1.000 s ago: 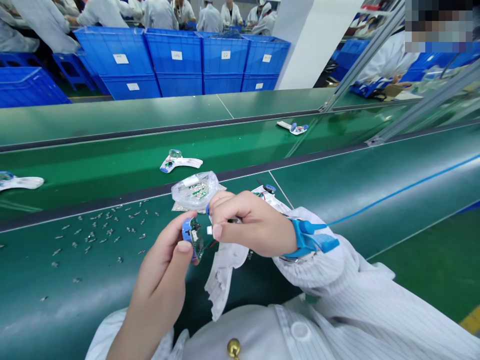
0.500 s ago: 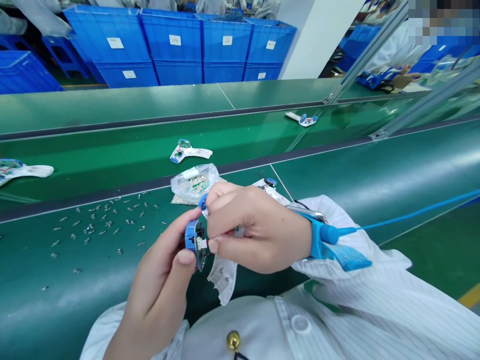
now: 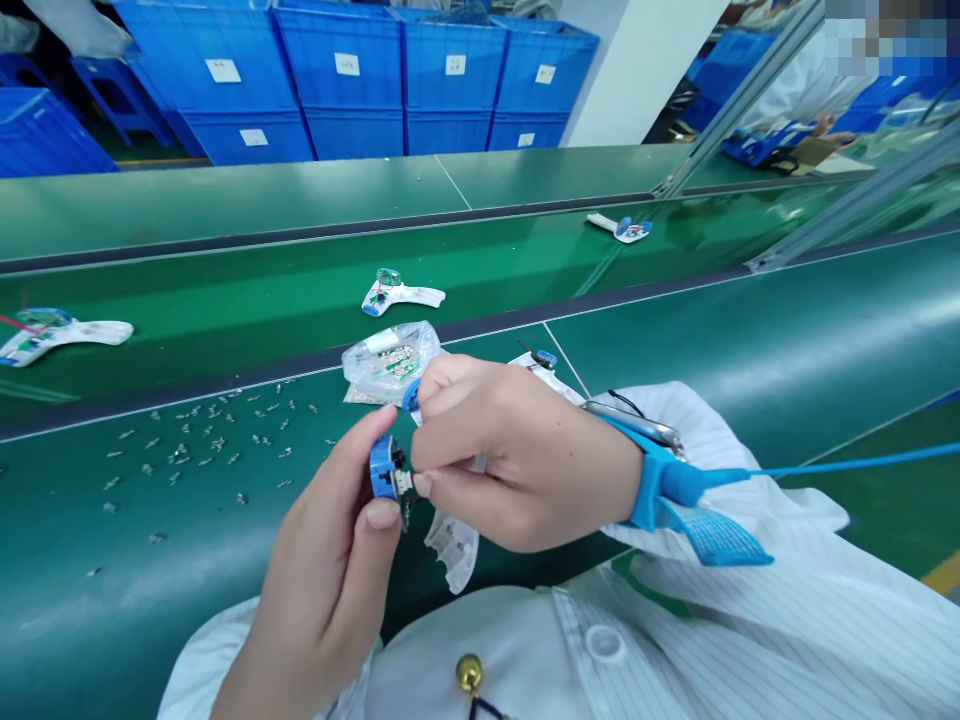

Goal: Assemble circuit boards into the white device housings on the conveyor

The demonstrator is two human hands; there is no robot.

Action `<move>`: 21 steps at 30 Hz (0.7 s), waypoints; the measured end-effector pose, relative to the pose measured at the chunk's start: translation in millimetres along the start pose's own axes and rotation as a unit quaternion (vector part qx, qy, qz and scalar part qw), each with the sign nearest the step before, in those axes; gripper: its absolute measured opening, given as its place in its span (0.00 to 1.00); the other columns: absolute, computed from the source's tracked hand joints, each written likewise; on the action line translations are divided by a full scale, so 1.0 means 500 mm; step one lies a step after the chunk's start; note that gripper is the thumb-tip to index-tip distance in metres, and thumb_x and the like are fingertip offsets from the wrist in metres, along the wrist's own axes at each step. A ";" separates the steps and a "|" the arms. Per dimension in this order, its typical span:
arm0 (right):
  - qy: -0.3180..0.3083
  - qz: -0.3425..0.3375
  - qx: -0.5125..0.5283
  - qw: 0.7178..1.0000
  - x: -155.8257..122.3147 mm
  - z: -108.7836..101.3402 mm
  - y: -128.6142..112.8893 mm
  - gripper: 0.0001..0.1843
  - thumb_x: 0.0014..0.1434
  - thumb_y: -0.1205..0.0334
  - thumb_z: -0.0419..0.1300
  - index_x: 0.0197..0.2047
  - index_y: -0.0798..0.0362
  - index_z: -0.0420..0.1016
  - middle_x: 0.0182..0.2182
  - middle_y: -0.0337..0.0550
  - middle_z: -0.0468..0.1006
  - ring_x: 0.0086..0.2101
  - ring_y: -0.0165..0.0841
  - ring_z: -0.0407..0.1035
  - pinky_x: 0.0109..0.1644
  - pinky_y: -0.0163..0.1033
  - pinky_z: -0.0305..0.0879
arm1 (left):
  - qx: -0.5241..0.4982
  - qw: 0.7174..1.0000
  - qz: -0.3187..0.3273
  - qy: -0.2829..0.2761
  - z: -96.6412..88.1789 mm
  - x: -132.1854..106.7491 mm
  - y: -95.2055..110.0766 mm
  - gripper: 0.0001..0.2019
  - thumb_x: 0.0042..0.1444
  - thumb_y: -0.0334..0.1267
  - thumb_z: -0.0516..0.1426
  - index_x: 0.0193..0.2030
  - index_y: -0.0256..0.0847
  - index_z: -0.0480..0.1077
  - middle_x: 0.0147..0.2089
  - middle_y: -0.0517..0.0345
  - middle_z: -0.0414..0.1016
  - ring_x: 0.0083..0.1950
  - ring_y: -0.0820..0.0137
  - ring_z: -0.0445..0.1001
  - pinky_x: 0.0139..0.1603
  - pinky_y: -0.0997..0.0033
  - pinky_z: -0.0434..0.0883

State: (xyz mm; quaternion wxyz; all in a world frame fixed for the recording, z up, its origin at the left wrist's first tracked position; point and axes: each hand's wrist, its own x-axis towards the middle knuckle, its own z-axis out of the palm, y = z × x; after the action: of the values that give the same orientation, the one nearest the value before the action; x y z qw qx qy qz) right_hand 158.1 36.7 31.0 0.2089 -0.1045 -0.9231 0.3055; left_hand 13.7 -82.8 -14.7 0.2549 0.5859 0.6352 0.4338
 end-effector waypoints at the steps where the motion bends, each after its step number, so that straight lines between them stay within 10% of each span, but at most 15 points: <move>1: -0.003 0.003 -0.003 1.000 0.001 0.000 0.001 0.18 0.54 0.73 0.48 0.16 0.53 0.50 0.14 0.34 0.57 0.22 0.26 0.47 0.38 0.36 0.57 | 0.025 1.000 0.008 -0.003 -0.001 0.000 0.000 0.20 0.64 0.44 0.48 0.63 0.55 0.60 0.36 0.60 0.73 0.28 0.71 0.69 0.28 0.74 0.67; 8: -0.027 0.019 0.009 0.999 -0.006 0.005 -0.002 0.15 0.49 0.72 0.49 0.15 0.54 0.51 0.14 0.35 0.56 0.23 0.27 0.45 0.37 0.36 0.55 | 0.064 0.995 -0.020 -0.077 0.007 -0.012 0.007 0.25 0.62 0.45 0.50 0.65 0.49 0.50 0.38 0.54 0.77 0.28 0.66 0.76 0.22 0.73 0.69; 21: -0.006 0.018 0.067 0.998 -0.012 0.019 0.005 0.14 0.46 0.73 0.46 0.16 0.53 0.44 0.15 0.35 0.51 0.23 0.27 0.46 0.35 0.37 0.53 | 0.349 0.929 0.122 0.006 0.032 0.005 0.045 0.19 0.59 0.37 0.46 0.55 0.34 0.50 0.24 0.52 0.75 0.16 0.60 0.73 0.13 0.70 0.61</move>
State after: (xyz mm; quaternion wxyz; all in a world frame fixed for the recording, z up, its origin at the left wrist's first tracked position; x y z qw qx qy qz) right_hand 159.1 31.6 20.7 0.2038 -0.1052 -0.9000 0.3707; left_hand 38.4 -77.7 -3.1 -0.0240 0.7083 0.6717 0.2159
